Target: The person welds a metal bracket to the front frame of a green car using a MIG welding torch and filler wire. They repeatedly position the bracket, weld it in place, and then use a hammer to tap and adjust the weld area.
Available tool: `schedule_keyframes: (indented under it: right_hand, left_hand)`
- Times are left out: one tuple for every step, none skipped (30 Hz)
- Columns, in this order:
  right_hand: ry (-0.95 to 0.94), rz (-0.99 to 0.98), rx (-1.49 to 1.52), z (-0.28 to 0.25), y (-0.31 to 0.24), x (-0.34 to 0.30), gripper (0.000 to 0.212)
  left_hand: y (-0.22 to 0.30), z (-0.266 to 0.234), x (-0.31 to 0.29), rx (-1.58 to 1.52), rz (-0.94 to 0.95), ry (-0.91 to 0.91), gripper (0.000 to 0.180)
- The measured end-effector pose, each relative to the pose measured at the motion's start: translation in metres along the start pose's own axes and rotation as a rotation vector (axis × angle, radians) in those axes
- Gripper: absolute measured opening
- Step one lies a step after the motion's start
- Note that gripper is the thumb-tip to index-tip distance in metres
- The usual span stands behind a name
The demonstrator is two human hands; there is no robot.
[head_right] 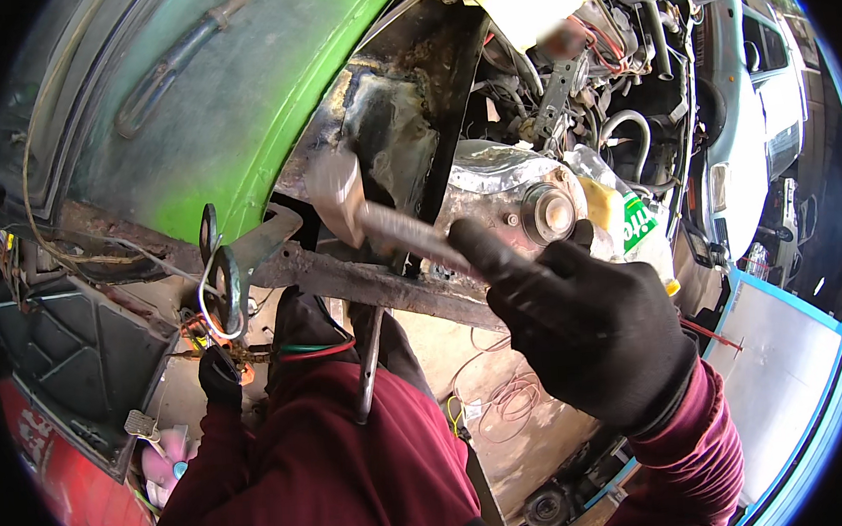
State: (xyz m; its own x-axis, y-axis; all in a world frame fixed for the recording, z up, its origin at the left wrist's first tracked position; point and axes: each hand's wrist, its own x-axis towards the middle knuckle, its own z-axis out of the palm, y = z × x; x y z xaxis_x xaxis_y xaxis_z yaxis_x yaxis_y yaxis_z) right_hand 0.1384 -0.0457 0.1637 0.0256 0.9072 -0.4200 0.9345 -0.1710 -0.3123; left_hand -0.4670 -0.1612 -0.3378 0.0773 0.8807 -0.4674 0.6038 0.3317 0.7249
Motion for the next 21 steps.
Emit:
schedule_keyframes:
  right_hand:
    - [-0.116, -0.095, -0.231, -0.001, 0.001, 0.002, 0.054]
    - [-0.132, -0.086, -0.249, -0.003, 0.001, 0.002, 0.054]
    - [-0.147, -0.076, -0.269, -0.004, 0.001, 0.003, 0.055]
    - [-0.165, -0.067, -0.286, -0.006, 0.001, 0.004, 0.055]
    - [-0.144, -0.049, -0.268, -0.007, 0.001, 0.005, 0.055]
    - [-0.093, -0.065, -0.236, -0.008, 0.002, 0.005, 0.055]
    - [-0.064, -0.073, -0.208, -0.009, 0.002, 0.005, 0.055]
    - [-0.04, -0.081, -0.176, -0.009, 0.002, 0.005, 0.055]
    - [-0.066, -0.084, -0.171, -0.008, 0.003, 0.005, 0.055]
    - [-0.09, -0.089, -0.166, -0.007, 0.004, 0.006, 0.055]
    - [-0.137, -0.073, -0.155, -0.006, 0.005, 0.006, 0.056]
    - [-0.123, -0.1, -0.198, -0.005, 0.006, 0.006, 0.056]
    - [-0.131, -0.105, -0.233, -0.005, 0.008, 0.006, 0.057]
    - [-0.142, -0.114, -0.269, -0.005, 0.01, 0.006, 0.057]
    - [-0.108, -0.103, -0.207, -0.005, 0.012, 0.008, 0.06]
    - [-0.125, -0.122, -0.204, -0.004, 0.013, 0.008, 0.061]
    - [-0.135, -0.147, -0.206, -0.003, 0.015, 0.009, 0.063]
    - [-0.149, -0.17, -0.207, -0.002, 0.016, 0.01, 0.064]
    - [-0.188, -0.17, -0.271, -0.003, 0.016, 0.01, 0.069]
    - [-0.159, -0.173, -0.266, -0.003, 0.016, 0.01, 0.069]
    - [-0.132, -0.177, -0.26, -0.004, 0.016, 0.009, 0.068]
  left_hand:
    - [-0.001, 0.0, 0.002, 0.005, -0.013, -0.016, 0.042]
    - [-0.003, 0.0, 0.003, 0.009, -0.025, -0.032, 0.044]
    - [-0.006, 0.001, 0.006, -0.018, -0.016, -0.033, 0.045]
    - [-0.01, 0.001, 0.007, 0.021, -0.005, -0.032, 0.045]
    - [-0.014, 0.001, 0.008, 0.032, 0.028, -0.022, 0.044]
    - [-0.017, 0.001, 0.008, 0.075, -0.02, -0.009, 0.044]
    - [-0.019, 0.002, 0.009, 0.109, 0.106, -0.013, 0.043]
    - [-0.02, 0.001, 0.006, 0.182, 0.145, -0.021, 0.043]
    - [-0.02, 0.0, 0.006, 0.256, 0.186, -0.028, 0.043]
    - [-0.018, -0.001, 0.006, 0.217, 0.161, -0.022, 0.042]
    - [-0.014, -0.002, 0.007, 0.178, 0.137, -0.016, 0.041]
    - [-0.01, -0.002, 0.008, 0.138, 0.115, -0.009, 0.04]
    - [-0.005, -0.002, 0.012, 0.222, 0.216, 0.018, 0.038]
    - [-0.001, -0.001, 0.014, 0.305, 0.313, 0.047, 0.036]
    - [0.004, -0.002, 0.015, 0.392, 0.409, 0.069, 0.034]
    - [0.008, -0.002, 0.014, 0.235, 0.28, 0.038, 0.032]
    - [0.011, 0.0, 0.015, 0.075, 0.154, 0.016, 0.031]
    - [0.013, 0.0, 0.016, -0.056, 0.062, 0.012, 0.03]
    - [0.013, 0.0, 0.017, 0.028, 0.08, 0.001, 0.029]
    - [0.013, 0.0, 0.018, 0.138, 0.14, 0.015, 0.029]
    - [0.013, -0.001, 0.019, 0.25, 0.197, 0.031, 0.03]
